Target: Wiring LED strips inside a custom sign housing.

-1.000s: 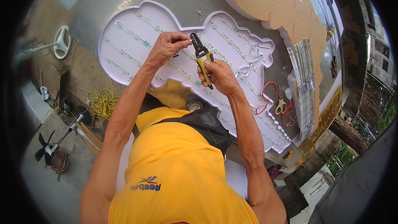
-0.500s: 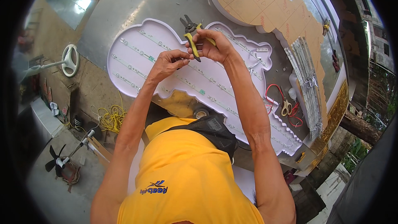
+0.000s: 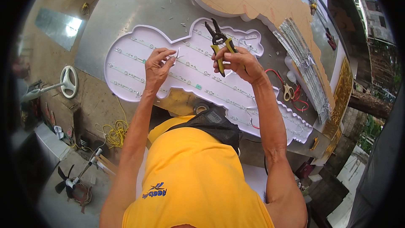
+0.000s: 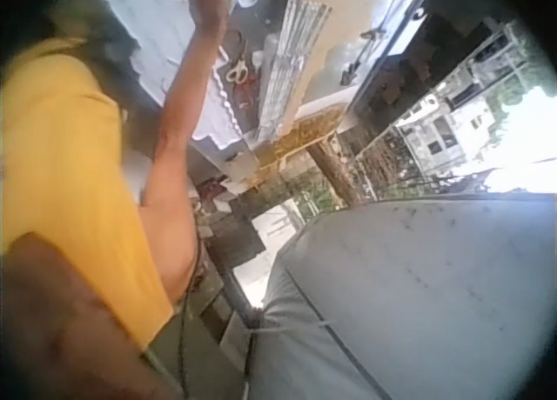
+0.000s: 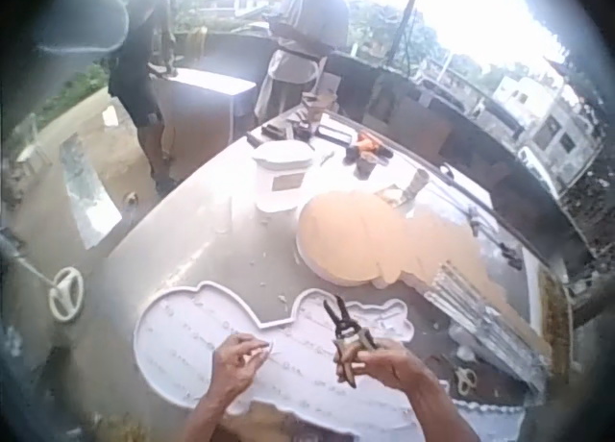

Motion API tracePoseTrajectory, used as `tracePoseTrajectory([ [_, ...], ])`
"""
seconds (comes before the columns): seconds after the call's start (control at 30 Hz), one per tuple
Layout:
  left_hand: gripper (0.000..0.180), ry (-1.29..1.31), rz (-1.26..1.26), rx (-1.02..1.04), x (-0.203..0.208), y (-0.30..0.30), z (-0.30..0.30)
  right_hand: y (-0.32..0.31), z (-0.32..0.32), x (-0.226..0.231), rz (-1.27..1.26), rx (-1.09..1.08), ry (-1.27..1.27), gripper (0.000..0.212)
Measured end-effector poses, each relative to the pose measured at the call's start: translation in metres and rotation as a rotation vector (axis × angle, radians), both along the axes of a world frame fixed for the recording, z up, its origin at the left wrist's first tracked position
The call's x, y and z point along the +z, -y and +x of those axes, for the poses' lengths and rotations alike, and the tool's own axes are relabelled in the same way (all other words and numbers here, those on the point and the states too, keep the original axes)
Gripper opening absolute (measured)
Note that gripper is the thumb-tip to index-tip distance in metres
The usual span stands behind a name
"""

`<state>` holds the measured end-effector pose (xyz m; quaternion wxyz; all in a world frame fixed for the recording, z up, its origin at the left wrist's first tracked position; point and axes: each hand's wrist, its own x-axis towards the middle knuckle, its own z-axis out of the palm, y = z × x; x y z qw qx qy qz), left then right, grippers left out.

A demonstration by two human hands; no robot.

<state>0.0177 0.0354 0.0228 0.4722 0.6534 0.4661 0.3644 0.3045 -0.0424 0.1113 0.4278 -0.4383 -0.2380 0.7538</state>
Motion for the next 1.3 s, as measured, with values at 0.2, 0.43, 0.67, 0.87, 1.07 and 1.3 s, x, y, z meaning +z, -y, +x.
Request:
tracePoseTrajectory([
  [0.2, 0.014, 0.042, -0.182, -0.34, 0.018, 0.03, 0.034, 0.166, 0.006, 0.041, -0.028, -0.233, 0.292, 0.034],
  [0.43, 0.037, -0.02, -0.11, -0.664, -0.01, 0.065, 0.096, 0.217, -0.005, 0.017, -0.084, -0.485, 0.248, 0.035],
  [0.67, 0.033, -0.023, -0.199, -0.554, -0.028, 0.079, 0.141, 0.207, 0.009, -0.002, -0.135, -0.47, 0.526, 0.031],
  [0.87, 0.021, 0.069, -0.334, -0.551, -0.035, 0.071, 0.155, 0.194, 0.021, -0.013, -0.146, -0.512, 0.471, 0.032],
  [1.07, 0.014, 0.082, -0.543, -0.461, -0.031, 0.061, 0.181, 0.188, 0.022, -0.019, -0.205, -0.427, 0.369, 0.032],
  [1.3, 0.019, 0.001, -0.61, -0.44, -0.032, 0.057, 0.187, 0.176, 0.018, -0.03, -0.243, -0.364, 0.378, 0.032],
])
